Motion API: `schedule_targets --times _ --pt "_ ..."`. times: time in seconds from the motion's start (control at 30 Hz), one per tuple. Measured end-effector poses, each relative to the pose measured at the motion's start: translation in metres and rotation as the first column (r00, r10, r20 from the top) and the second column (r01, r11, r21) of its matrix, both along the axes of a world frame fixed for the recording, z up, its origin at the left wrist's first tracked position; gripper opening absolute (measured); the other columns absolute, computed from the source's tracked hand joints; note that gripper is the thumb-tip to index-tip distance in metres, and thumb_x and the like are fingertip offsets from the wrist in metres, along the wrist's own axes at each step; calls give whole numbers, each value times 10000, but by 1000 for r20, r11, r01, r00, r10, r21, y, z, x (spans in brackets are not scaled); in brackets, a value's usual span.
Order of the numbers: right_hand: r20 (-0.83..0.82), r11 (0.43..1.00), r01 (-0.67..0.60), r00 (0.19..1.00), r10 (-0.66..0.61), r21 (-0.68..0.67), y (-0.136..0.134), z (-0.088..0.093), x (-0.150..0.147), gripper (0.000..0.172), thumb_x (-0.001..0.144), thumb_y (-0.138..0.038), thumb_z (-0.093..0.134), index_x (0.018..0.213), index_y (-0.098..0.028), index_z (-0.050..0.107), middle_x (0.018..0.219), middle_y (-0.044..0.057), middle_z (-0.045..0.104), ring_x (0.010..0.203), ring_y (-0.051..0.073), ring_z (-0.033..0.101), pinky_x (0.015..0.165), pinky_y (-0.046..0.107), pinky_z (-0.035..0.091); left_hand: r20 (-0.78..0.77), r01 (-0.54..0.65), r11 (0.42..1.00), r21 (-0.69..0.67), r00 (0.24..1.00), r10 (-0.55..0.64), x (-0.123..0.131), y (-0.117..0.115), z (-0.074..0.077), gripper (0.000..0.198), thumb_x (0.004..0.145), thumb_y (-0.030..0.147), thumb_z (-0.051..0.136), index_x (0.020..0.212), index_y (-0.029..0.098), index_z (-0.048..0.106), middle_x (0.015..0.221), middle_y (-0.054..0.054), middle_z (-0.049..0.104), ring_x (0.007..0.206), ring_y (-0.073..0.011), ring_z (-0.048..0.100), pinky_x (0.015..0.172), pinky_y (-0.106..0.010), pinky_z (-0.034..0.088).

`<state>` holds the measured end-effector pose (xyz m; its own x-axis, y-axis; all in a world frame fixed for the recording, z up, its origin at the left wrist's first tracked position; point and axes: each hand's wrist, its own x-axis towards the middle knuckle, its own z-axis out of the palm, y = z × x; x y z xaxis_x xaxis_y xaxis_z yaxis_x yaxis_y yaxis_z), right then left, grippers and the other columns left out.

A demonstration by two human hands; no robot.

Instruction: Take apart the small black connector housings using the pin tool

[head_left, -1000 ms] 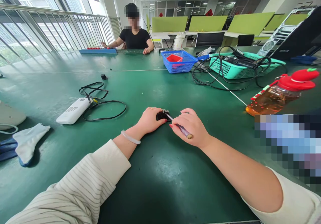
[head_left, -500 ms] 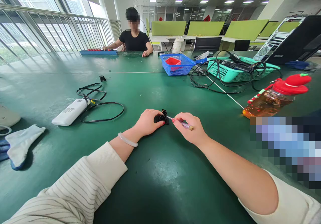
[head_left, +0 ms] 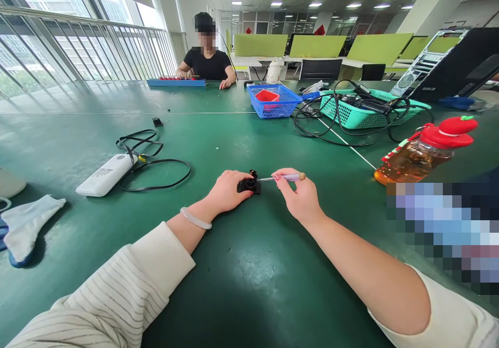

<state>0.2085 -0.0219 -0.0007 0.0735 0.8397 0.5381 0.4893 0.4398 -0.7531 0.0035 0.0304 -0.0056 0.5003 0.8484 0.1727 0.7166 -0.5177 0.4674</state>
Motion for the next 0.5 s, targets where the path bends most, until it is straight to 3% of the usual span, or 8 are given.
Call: schedule_targets --times 0.17,0.33,0.5 --pt "-6 996 -4 1000 3 -88 4 -1 2 342 893 -508 527 809 -208 668 719 48 675 670 196 623 584 311 475 7 10 1000 4 1000 -10 -1 2 -2 422 814 335 705 1225 248 666 1268 -39 691 1228 -290 562 1107 -450 419" --pt "29 991 -35 999 39 -130 2 3 2 340 903 -489 501 796 -211 664 713 39 669 681 190 628 638 306 490 4 8 1000 -5 1000 -8 -2 3 -3 425 822 341 698 1233 238 663 1277 -40 686 1236 -291 554 1111 -452 416" --pt "28 990 9 1000 -5 -142 2 4 2 364 887 -517 511 787 -211 682 716 45 688 667 196 635 640 309 498 6 -1 1000 0 1000 1 -2 3 -3 429 814 329 706 1229 232 667 1267 -43 691 1225 -292 562 1105 -451 424"
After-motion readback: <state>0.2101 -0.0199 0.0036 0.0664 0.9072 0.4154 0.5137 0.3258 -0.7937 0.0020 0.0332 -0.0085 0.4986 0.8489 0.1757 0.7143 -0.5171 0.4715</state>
